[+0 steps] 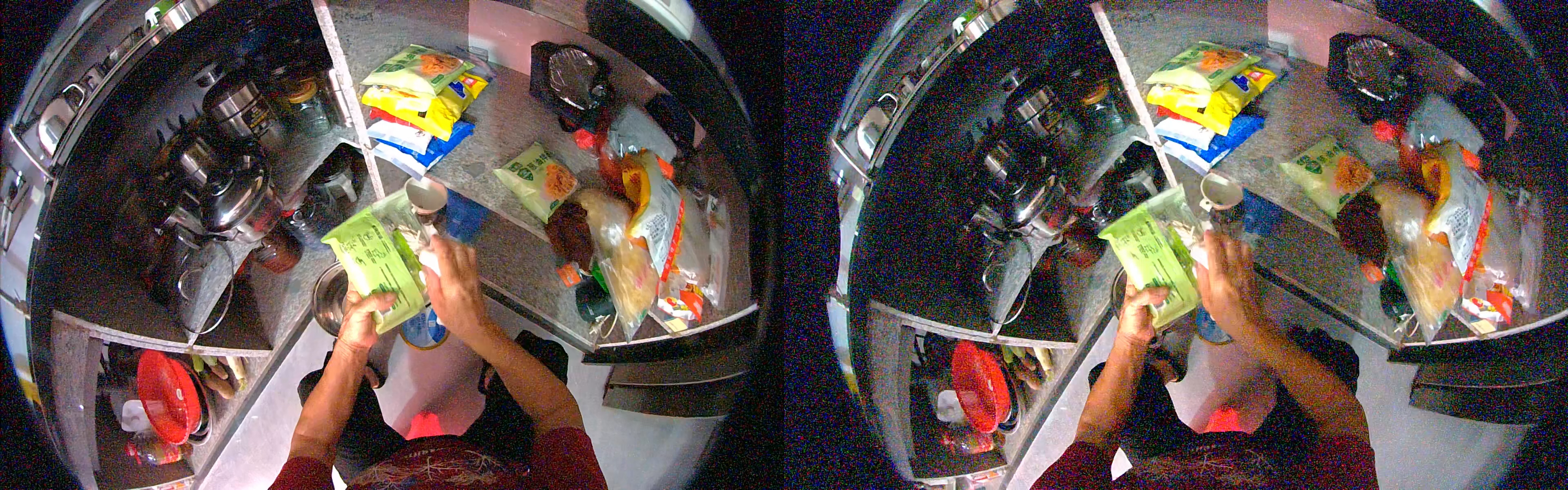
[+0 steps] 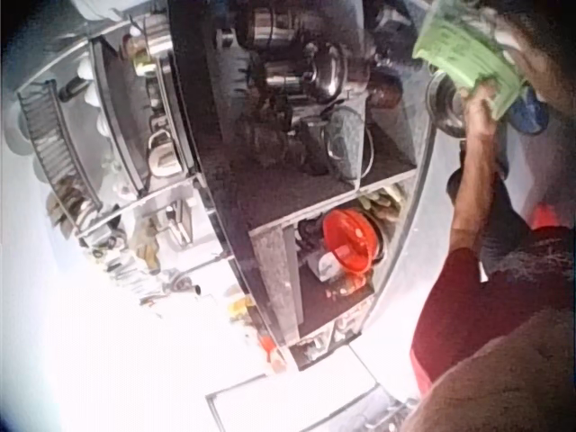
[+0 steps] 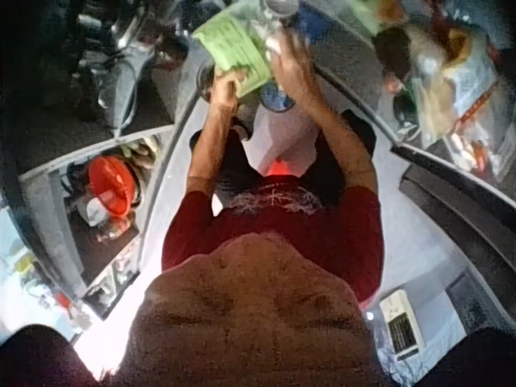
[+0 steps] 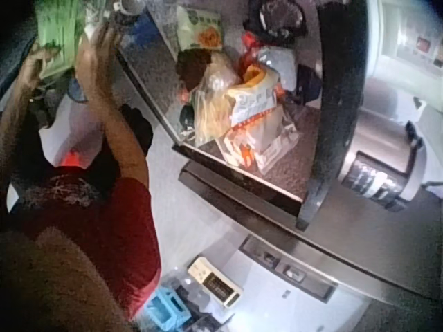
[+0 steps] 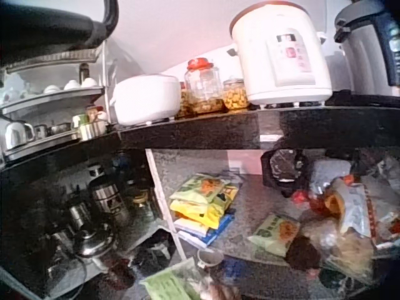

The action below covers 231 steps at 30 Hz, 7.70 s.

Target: The person wipes the exterior of several packaged food items with a white cloth. They handle a yellow package, then multiple green packages, and finally an orange package, wiping each one individually and placing them back on the countertop.

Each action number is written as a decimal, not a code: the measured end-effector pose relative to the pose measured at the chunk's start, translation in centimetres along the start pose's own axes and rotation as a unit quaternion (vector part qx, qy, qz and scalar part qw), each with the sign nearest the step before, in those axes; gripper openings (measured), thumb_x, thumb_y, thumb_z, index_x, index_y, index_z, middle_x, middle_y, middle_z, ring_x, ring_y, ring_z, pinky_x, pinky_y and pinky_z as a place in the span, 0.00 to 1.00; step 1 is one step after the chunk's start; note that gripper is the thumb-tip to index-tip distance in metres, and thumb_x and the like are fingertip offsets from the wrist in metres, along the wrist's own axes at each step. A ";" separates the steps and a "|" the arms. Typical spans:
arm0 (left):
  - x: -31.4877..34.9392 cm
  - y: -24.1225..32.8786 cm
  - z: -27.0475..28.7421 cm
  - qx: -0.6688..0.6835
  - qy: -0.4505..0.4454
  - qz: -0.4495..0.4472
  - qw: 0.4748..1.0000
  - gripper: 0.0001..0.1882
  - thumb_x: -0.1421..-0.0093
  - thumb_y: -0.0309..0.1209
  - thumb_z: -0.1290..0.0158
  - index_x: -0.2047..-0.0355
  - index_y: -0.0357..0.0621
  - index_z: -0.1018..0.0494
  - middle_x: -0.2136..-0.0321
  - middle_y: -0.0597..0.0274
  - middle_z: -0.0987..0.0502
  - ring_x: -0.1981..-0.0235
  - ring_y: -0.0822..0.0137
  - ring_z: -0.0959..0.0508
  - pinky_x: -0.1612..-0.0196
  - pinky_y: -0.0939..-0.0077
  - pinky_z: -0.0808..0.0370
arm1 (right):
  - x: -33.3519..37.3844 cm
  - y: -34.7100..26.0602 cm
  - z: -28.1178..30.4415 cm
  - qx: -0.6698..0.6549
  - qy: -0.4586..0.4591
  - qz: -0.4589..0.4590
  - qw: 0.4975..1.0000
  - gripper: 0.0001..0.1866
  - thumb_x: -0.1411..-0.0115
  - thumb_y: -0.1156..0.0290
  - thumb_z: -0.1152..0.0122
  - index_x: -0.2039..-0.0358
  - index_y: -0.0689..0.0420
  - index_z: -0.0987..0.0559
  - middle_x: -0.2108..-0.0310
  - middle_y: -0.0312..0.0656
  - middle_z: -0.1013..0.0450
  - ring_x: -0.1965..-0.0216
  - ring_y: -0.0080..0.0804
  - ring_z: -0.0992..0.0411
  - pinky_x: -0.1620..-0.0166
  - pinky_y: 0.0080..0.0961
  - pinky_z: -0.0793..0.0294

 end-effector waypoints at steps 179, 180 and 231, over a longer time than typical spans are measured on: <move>0.8 -0.8 -2.3 -0.104 -0.045 0.015 0.993 0.26 0.53 0.22 0.40 0.53 0.48 0.33 0.61 0.66 0.25 0.61 0.71 0.26 0.58 0.74 0.28 | -1.7 3.8 0.6 -0.146 0.084 -0.137 0.976 0.20 0.44 0.77 0.55 0.49 0.63 0.38 0.53 0.54 0.40 0.51 0.46 0.38 0.46 0.34 0.41; 0.8 -0.9 -2.1 -0.099 -0.040 0.013 0.994 0.25 0.53 0.22 0.40 0.53 0.47 0.33 0.61 0.65 0.25 0.61 0.71 0.26 0.58 0.74 0.28 | -1.4 4.9 -0.1 -0.168 0.096 -0.152 0.969 0.20 0.41 0.75 0.57 0.47 0.61 0.40 0.52 0.50 0.39 0.51 0.39 0.38 0.47 0.30 0.41; -0.6 -1.7 -0.5 0.086 0.009 0.012 0.996 0.24 0.39 0.46 0.59 0.46 0.49 0.42 0.52 0.63 0.31 0.53 0.66 0.29 0.50 0.69 0.32 | -0.5 -2.4 -1.8 0.040 -0.052 0.068 0.996 0.25 0.53 0.81 0.49 0.51 0.64 0.34 0.52 0.51 0.40 0.57 0.47 0.40 0.53 0.38 0.40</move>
Point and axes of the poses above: each hand's wrist, its own x-axis away from the middle knuckle, its own z-axis out of the back of the hand, y = z × x, the point moved 7 cm from there along -x, towards the middle knuckle
